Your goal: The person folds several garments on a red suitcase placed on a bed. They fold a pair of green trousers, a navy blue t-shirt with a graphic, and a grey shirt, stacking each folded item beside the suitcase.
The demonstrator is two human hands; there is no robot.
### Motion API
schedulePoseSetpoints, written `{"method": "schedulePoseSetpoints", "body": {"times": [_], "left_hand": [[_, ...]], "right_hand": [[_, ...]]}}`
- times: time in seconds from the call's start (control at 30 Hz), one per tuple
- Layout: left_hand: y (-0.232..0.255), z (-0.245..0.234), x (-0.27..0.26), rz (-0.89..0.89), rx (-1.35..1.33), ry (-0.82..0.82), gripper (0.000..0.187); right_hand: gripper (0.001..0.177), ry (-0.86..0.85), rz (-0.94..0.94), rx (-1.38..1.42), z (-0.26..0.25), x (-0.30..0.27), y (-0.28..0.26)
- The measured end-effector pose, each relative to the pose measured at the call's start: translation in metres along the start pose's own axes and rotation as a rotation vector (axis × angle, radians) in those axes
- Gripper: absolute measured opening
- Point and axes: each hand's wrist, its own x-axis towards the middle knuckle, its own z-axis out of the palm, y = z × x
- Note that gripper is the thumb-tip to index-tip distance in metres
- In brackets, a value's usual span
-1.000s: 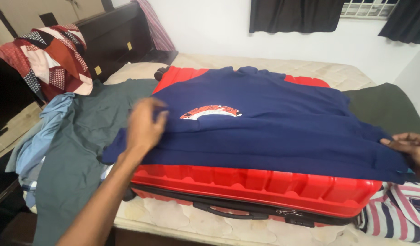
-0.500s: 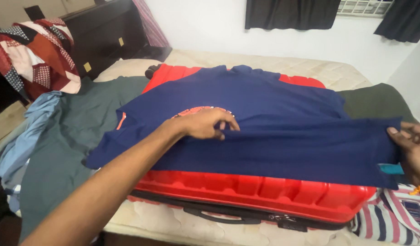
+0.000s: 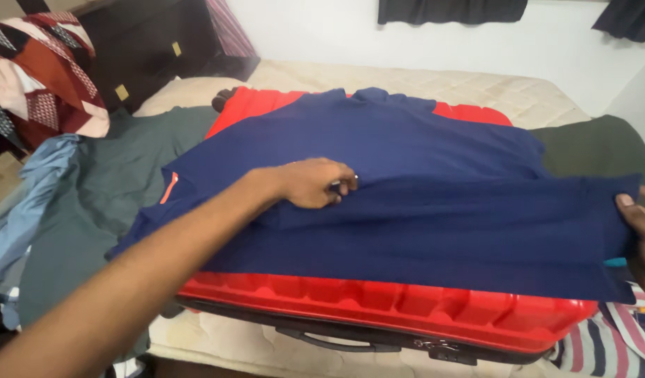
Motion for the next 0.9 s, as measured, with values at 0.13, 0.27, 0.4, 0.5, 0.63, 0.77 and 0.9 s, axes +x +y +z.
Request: {"method": "schedulePoseSetpoints", "body": {"times": [0.13, 0.27, 0.4, 0.5, 0.63, 0.77, 0.9], "left_hand": [[0.015, -0.027, -0.009, -0.165, 0.294, -0.188, 0.025], [0.000, -0.049, -0.011, -0.141, 0.462, -0.132, 0.035], [-0.042, -0.053, -0.008, 0.115, 0.607, 0.203, 0.044], [-0.066, -0.052, -0.007, 0.042, 0.608, 0.305, 0.056], [-0.083, -0.041, -0.005, -0.133, 0.449, 0.358, 0.064], [-0.099, -0.028, 0.014, -0.413, 0.562, 0.359, 0.070], [-0.099, -0.014, 0.023, -0.487, 0.485, 0.512, 0.046]], "right_hand": [[0.029, -0.054, -0.023, 0.086, -0.011, 0.006, 0.025], [0.043, 0.032, 0.240, -0.102, -0.013, 0.015, 0.033], [0.045, 0.168, 0.149, -0.387, 0.007, 0.001, 0.015], [0.049, 0.179, 0.160, -0.498, 0.011, -0.001, 0.013], [0.047, 0.182, 0.167, -0.444, 0.002, 0.002, 0.036], [0.050, 0.178, 0.037, -0.453, -0.006, 0.002, 0.065], [0.052, 0.165, 0.216, -0.555, -0.014, 0.003, 0.055]]}}
